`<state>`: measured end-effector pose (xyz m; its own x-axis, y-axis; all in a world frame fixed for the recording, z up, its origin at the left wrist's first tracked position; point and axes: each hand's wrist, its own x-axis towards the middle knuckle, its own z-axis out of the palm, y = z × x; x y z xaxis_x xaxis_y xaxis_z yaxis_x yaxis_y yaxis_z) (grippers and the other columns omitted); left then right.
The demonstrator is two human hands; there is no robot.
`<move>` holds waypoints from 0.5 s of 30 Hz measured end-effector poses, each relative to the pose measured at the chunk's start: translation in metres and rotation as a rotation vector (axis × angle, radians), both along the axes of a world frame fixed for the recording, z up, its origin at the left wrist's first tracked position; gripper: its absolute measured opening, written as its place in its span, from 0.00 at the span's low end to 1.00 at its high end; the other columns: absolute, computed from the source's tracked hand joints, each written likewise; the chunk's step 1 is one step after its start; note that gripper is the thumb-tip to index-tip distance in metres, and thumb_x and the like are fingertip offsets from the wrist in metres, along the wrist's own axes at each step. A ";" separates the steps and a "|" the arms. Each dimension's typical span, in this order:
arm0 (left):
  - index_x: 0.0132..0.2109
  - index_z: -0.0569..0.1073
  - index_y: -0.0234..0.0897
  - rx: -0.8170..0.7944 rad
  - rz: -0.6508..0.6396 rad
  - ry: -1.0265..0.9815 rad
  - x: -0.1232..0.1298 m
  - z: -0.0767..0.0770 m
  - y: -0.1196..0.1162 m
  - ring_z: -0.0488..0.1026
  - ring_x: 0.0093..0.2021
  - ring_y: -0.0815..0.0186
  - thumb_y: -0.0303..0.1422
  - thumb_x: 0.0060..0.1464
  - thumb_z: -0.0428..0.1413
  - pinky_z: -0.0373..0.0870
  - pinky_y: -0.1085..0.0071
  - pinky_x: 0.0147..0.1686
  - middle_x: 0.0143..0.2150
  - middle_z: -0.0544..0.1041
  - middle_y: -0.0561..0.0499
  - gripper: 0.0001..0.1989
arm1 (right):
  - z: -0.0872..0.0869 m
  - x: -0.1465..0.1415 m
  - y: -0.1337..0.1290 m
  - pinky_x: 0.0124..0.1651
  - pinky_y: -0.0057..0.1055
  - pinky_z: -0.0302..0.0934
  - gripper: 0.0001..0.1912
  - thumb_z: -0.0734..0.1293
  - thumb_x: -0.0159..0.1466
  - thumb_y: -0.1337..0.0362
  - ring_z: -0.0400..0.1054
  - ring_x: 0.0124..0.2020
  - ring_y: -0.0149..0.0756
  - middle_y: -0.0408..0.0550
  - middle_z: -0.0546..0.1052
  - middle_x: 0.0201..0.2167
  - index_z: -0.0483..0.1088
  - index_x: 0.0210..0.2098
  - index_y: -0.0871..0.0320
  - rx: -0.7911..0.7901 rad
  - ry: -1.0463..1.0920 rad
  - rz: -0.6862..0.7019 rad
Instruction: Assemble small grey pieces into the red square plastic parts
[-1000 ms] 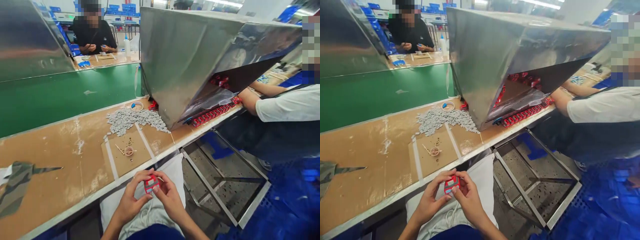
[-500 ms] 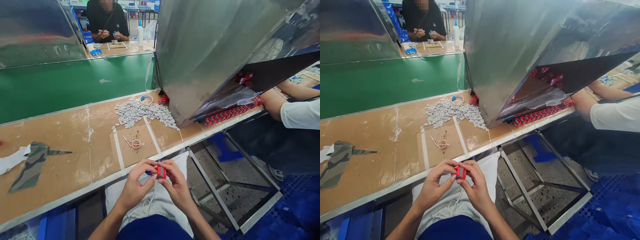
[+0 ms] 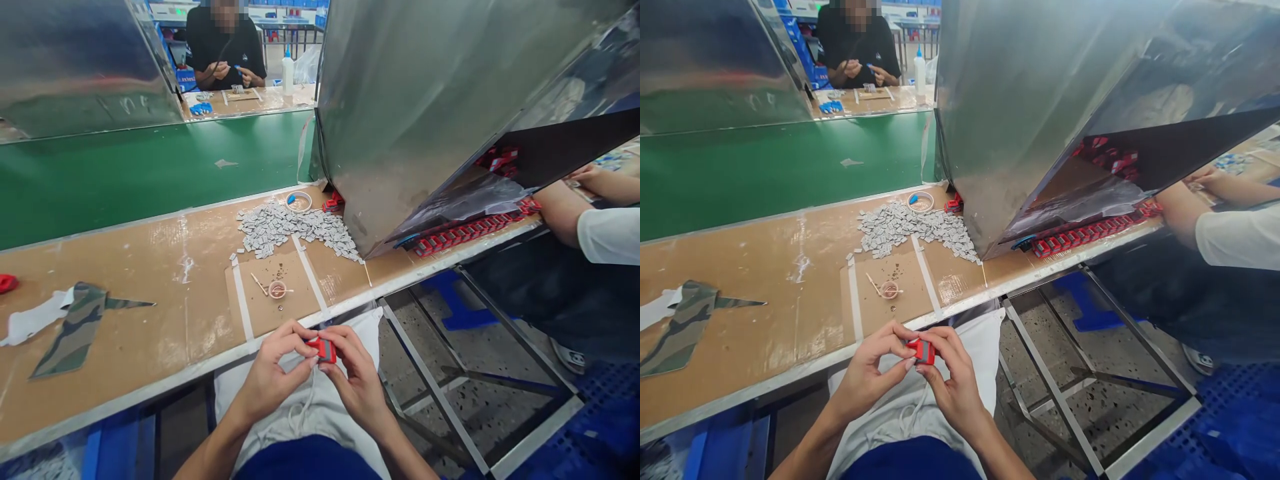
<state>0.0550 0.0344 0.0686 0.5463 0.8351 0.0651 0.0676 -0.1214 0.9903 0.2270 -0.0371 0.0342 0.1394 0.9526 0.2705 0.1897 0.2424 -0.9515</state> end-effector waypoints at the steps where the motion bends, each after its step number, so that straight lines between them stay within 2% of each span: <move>1: 0.35 0.79 0.40 -0.007 0.002 -0.003 0.000 0.000 0.001 0.78 0.46 0.62 0.28 0.59 0.60 0.71 0.67 0.50 0.44 0.78 0.47 0.05 | 0.000 0.000 0.001 0.48 0.32 0.72 0.17 0.68 0.70 0.58 0.73 0.49 0.40 0.53 0.73 0.48 0.74 0.58 0.50 -0.012 0.021 0.005; 7: 0.38 0.81 0.40 0.003 0.080 -0.023 0.001 -0.005 -0.001 0.78 0.47 0.61 0.29 0.60 0.60 0.72 0.66 0.50 0.45 0.79 0.46 0.04 | 0.005 -0.006 0.008 0.46 0.28 0.72 0.15 0.69 0.70 0.58 0.73 0.47 0.37 0.51 0.73 0.47 0.74 0.56 0.49 -0.048 0.072 -0.008; 15: 0.37 0.81 0.40 0.009 0.070 -0.034 0.003 -0.008 0.004 0.79 0.46 0.63 0.28 0.58 0.62 0.73 0.69 0.50 0.44 0.80 0.48 0.04 | 0.003 -0.002 0.009 0.50 0.33 0.72 0.14 0.69 0.69 0.63 0.74 0.47 0.40 0.52 0.77 0.46 0.74 0.55 0.51 0.082 -0.085 -0.082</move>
